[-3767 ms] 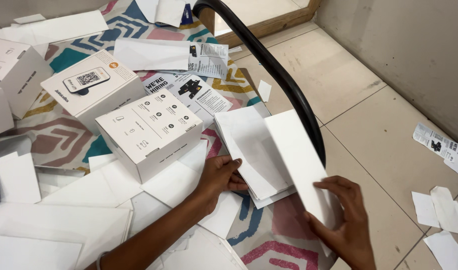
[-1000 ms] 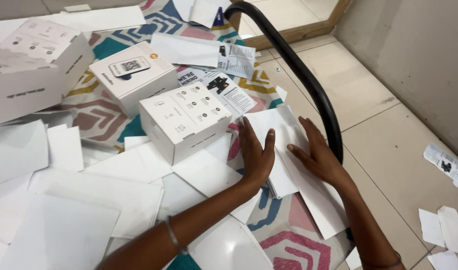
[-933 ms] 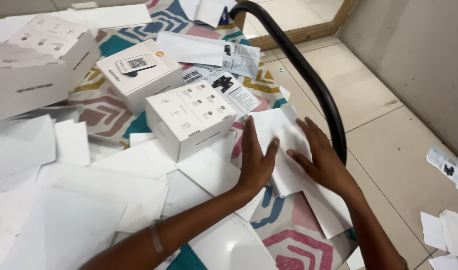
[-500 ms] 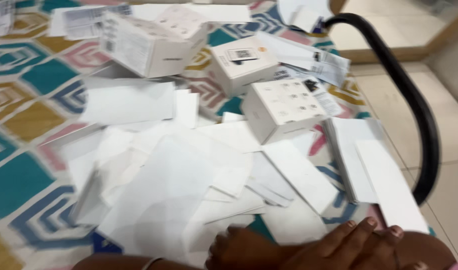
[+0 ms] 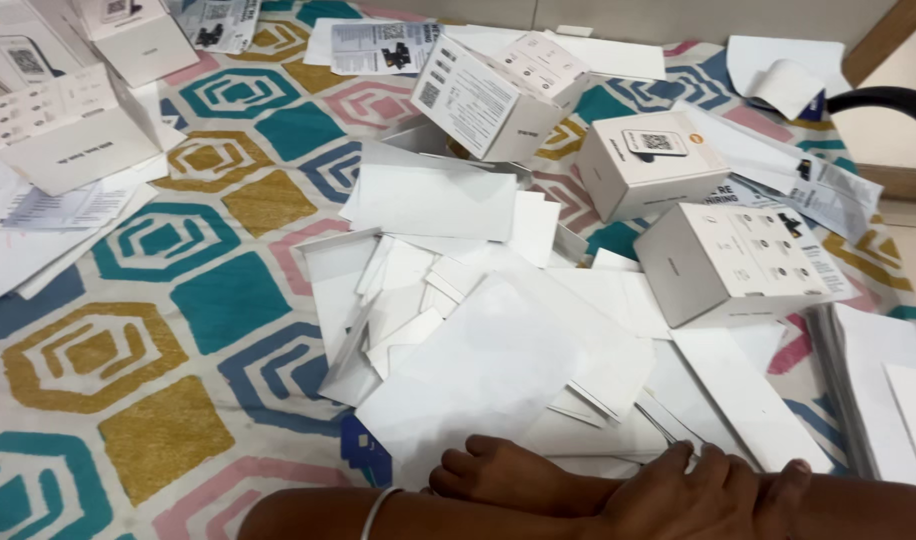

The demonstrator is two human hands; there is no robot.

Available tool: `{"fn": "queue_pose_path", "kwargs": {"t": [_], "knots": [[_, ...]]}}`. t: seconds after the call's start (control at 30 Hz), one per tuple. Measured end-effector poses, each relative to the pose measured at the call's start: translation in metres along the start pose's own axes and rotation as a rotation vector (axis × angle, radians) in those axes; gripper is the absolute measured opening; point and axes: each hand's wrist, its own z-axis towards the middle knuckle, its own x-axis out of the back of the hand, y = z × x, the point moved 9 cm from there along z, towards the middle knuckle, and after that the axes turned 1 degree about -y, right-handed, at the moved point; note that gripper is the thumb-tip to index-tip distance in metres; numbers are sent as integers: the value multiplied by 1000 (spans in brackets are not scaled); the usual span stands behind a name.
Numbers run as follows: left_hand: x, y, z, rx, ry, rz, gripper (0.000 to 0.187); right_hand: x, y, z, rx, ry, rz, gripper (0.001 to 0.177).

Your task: The person folds white paper sheets by hand and places them into a stack. They repeatedly pick up sheets, fold them, and add them to a growing pile on a patterned rug.

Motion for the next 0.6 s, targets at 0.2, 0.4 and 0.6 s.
{"fn": "queue_pose_path", "kwargs": {"t": [0.2, 0.4, 0.6], "knots": [[-22, -40, 13, 86, -463, -162, 74, 10, 18, 3, 13, 39, -49, 35], [37, -99, -22, 279, -346, -301, 75, 13, 82, -47, -164, -160, 87, 37], [96, -203, -87, 635, -334, -89, 80, 33, 95, -96, -287, -152, 110, 67]]}}
